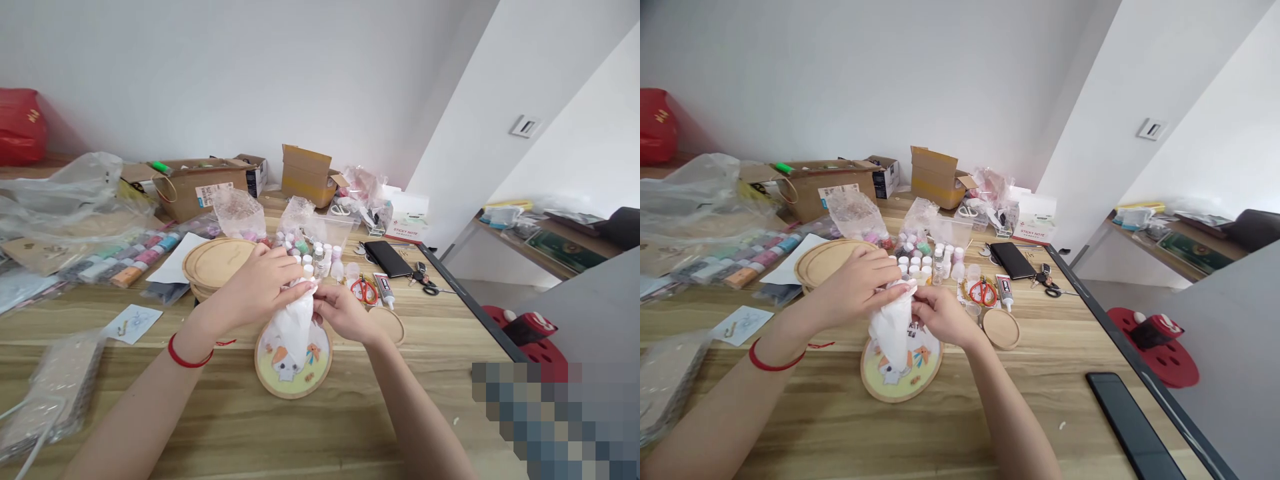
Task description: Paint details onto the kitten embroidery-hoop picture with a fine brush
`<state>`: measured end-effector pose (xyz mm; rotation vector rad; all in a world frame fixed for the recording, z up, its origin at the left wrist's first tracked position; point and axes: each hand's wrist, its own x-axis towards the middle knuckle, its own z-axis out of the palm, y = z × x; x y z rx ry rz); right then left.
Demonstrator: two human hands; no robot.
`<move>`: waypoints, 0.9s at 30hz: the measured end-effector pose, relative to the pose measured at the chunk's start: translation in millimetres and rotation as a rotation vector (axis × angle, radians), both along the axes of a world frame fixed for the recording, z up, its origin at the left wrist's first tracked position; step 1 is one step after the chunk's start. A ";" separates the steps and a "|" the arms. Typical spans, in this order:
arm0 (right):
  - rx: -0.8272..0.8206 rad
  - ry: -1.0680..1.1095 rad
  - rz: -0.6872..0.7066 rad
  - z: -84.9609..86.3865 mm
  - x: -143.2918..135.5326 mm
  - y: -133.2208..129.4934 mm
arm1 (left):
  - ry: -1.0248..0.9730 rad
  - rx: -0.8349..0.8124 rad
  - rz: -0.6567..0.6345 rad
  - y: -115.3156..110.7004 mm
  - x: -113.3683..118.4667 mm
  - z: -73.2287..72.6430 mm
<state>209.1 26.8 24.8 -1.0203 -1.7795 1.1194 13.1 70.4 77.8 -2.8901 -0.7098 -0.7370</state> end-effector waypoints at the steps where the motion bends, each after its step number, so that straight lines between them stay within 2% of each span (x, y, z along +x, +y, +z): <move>1: 0.000 0.018 -0.011 -1.3 -3.0 0.4 | -0.008 -0.022 -0.001 2.1 -0.7 -0.6; 6: -0.010 0.076 -0.042 -9.4 -15.7 1.7 | -0.060 -0.064 0.005 8.2 0.9 -3.5; 13: 0.034 0.080 -0.195 -20.9 -29.1 1.9 | -0.104 -0.085 0.017 16.4 3.9 -12.0; 21: 0.232 -0.032 -0.379 -17.6 -41.2 -6.9 | -0.134 -0.019 0.059 13.8 3.4 -11.5; 27: 0.259 -0.098 -0.484 -17.4 -44.5 -10.2 | -0.165 0.004 0.075 10.4 8.7 -11.2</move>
